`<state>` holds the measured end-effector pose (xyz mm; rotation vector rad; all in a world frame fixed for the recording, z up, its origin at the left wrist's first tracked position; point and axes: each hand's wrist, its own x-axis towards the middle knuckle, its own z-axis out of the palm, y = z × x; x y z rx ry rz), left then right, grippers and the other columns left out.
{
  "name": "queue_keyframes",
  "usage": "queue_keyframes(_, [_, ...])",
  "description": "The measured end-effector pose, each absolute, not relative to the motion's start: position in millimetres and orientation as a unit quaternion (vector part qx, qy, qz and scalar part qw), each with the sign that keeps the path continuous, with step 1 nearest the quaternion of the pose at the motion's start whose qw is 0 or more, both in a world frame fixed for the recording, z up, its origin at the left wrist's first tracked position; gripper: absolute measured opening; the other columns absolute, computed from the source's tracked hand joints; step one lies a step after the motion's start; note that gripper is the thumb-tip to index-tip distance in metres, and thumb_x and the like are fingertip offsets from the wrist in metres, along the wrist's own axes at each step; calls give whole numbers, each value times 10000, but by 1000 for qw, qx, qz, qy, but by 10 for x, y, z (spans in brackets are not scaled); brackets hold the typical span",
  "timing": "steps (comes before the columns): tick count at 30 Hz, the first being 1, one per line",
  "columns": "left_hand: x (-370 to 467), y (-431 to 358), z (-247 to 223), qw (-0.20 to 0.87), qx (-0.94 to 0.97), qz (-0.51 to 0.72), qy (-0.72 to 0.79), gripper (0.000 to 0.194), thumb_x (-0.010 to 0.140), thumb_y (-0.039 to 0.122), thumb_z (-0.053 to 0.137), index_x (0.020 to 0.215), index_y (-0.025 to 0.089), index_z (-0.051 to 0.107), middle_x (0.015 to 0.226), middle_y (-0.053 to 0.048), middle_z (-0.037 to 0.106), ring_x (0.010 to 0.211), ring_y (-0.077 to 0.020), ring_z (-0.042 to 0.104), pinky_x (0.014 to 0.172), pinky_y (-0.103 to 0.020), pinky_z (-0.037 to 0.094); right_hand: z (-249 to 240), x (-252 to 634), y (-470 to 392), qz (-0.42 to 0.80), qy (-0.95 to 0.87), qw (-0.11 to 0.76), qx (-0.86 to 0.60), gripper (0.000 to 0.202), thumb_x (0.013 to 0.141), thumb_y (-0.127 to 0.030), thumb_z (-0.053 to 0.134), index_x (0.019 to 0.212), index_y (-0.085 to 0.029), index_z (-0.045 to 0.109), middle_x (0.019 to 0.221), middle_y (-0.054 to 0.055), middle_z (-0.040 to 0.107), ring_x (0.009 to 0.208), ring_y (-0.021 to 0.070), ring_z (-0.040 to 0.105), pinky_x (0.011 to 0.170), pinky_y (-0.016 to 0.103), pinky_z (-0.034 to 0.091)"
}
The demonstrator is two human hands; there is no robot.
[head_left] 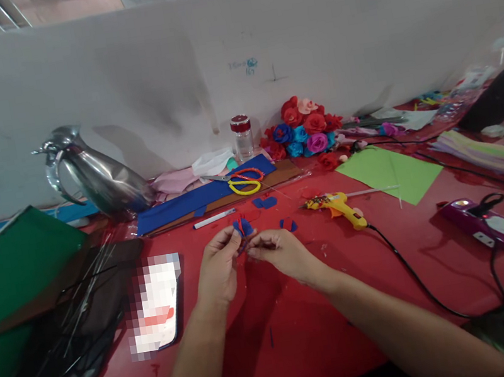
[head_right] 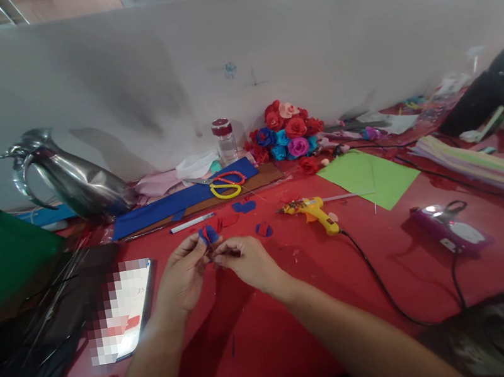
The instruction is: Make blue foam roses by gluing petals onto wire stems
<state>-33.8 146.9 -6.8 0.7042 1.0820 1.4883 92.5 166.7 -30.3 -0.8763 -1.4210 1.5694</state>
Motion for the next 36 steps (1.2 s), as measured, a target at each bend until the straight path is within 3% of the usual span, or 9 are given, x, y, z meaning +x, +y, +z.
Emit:
queue_keyframes(5, [-340,1464,-97,550,315,622,459,283,614,343,804,850,206,730,769,-28,720,715,-170,658,641,-263,456,-306,928,1671,621,-566,410,-354,58,682,-261,650,679,-226,696,709,-14,691,694,154,610,722,291,466])
queue_keyframes(11, [-367,1469,-104,550,340,616,450,411,710,368,734,1099,239,695,837,-22,716,815,-176,661,728,-277,465,-308,929,1669,622,-569,405,-354,58,683,-263,640,672,-228,685,684,-16,667,673,151,591,716,293,455])
queue_keyframes(16, [-372,1471,-79,520,333,627,475,199,630,341,788,753,197,730,658,11,653,621,-117,560,653,-240,432,-312,940,1677,614,-573,408,-359,52,679,-264,644,680,-222,675,692,-15,662,675,147,581,700,283,455])
queue_keyframes(18, [-372,1472,-76,527,333,617,480,198,590,340,811,659,185,708,588,24,616,557,-100,503,646,-241,427,-324,940,1686,614,-572,412,-355,46,679,-261,649,683,-220,670,702,-16,667,682,146,585,711,282,458])
queue_keyframes(30, [-398,1474,-125,576,303,582,487,255,557,316,837,678,139,698,649,-6,637,606,-99,519,583,-211,393,-375,941,1699,620,-572,400,-356,68,703,-223,654,752,-194,691,769,-2,699,737,146,614,742,291,467])
queue_keyframes(36, [-385,1467,-115,614,268,576,469,261,528,273,856,585,146,635,657,-7,644,603,-104,536,562,-211,412,-384,941,1709,618,-578,398,-354,61,715,-233,657,735,-189,695,730,-5,688,695,139,598,712,285,463])
